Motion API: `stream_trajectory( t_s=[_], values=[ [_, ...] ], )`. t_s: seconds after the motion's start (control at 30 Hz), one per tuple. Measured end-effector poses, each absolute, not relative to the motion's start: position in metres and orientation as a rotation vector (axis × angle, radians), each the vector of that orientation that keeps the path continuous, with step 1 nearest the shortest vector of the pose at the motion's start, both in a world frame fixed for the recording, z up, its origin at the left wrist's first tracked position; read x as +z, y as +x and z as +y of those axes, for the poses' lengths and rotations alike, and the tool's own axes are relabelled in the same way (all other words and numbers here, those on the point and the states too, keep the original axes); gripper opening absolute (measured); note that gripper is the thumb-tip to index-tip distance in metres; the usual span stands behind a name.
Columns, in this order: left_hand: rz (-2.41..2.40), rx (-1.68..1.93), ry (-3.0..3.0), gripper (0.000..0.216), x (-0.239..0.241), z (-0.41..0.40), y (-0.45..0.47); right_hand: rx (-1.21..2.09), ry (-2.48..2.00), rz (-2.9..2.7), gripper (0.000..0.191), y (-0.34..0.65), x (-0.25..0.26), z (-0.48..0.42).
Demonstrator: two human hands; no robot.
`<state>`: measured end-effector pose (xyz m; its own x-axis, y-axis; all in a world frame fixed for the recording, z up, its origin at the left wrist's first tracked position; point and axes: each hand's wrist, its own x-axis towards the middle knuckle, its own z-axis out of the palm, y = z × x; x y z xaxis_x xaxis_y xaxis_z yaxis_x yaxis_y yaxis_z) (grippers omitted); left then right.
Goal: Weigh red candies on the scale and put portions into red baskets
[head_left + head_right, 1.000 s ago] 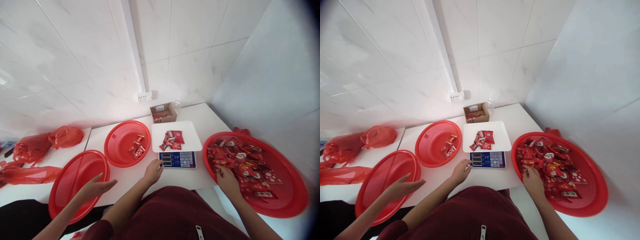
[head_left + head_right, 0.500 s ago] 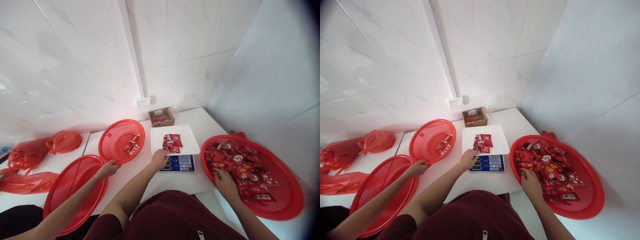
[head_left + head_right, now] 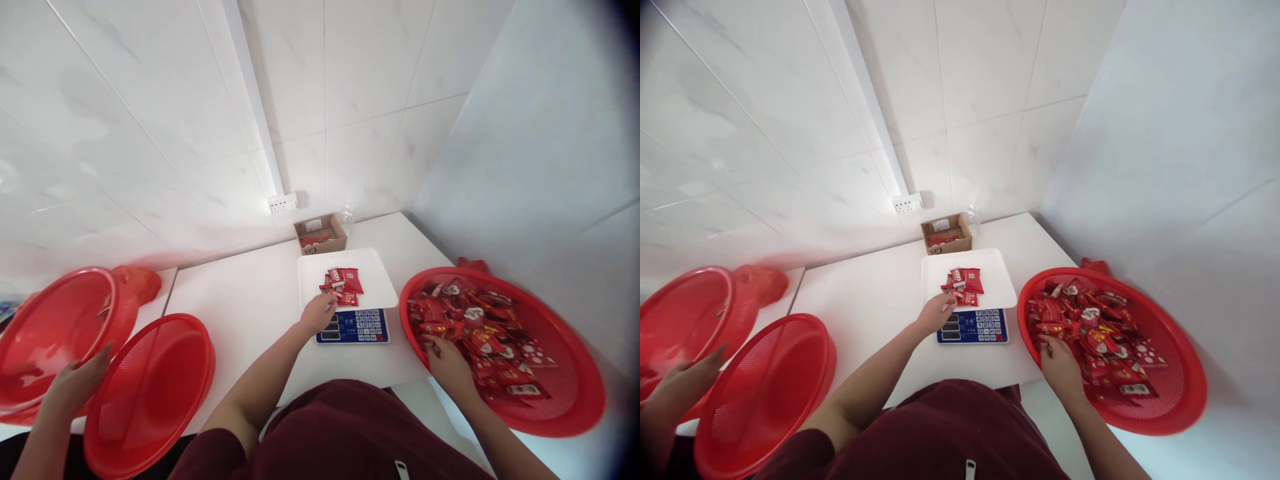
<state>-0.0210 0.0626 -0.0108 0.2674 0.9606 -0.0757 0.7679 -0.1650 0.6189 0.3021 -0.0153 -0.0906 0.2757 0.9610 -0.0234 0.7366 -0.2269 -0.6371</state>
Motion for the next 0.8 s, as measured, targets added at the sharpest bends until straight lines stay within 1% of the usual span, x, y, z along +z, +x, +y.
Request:
stream_trajectory(
  t_s=[0.17, 0.3, 0.4, 0.5, 0.6, 0.67, 0.73, 0.8],
  values=[
    [1.764, 0.737, 1.789, 0.023, -0.021, 0.052, -0.068, 0.598, -2.061, -1.484, 0.036, 0.3, -0.087, -0.016],
    [1.976, 0.776, 1.708, 0.023, -0.03, 0.032, -0.121, 0.623, -2.087, -1.461, 0.036, 0.301, -0.089, -0.015],
    [2.141, 0.716, 1.729, 0.024, -0.031, 0.012, -0.154, 0.677, -2.122, -1.444, 0.038, 0.303, -0.09, -0.013],
    [2.337, 0.579, 1.785, 0.029, -0.023, -0.01, -0.177, 0.709, -2.152, -1.444, 0.04, 0.304, -0.089, -0.013],
    [2.597, 0.358, 1.729, 0.042, -0.008, -0.032, -0.196, 0.731, -2.141, -1.463, 0.043, 0.304, -0.088, -0.012],
    [2.755, 0.221, 1.529, 0.053, 0.002, -0.044, -0.21, 0.744, -2.129, -1.46, 0.044, 0.304, -0.088, -0.012],
    [2.763, 0.141, 1.284, 0.065, 0.008, -0.053, -0.222, 0.755, -2.128, -1.442, 0.045, 0.304, -0.087, -0.012],
    [2.621, 0.124, 1.146, 0.072, 0.008, -0.056, -0.227, 0.766, -2.136, -1.426, 0.045, 0.304, -0.086, -0.011]
  ],
)
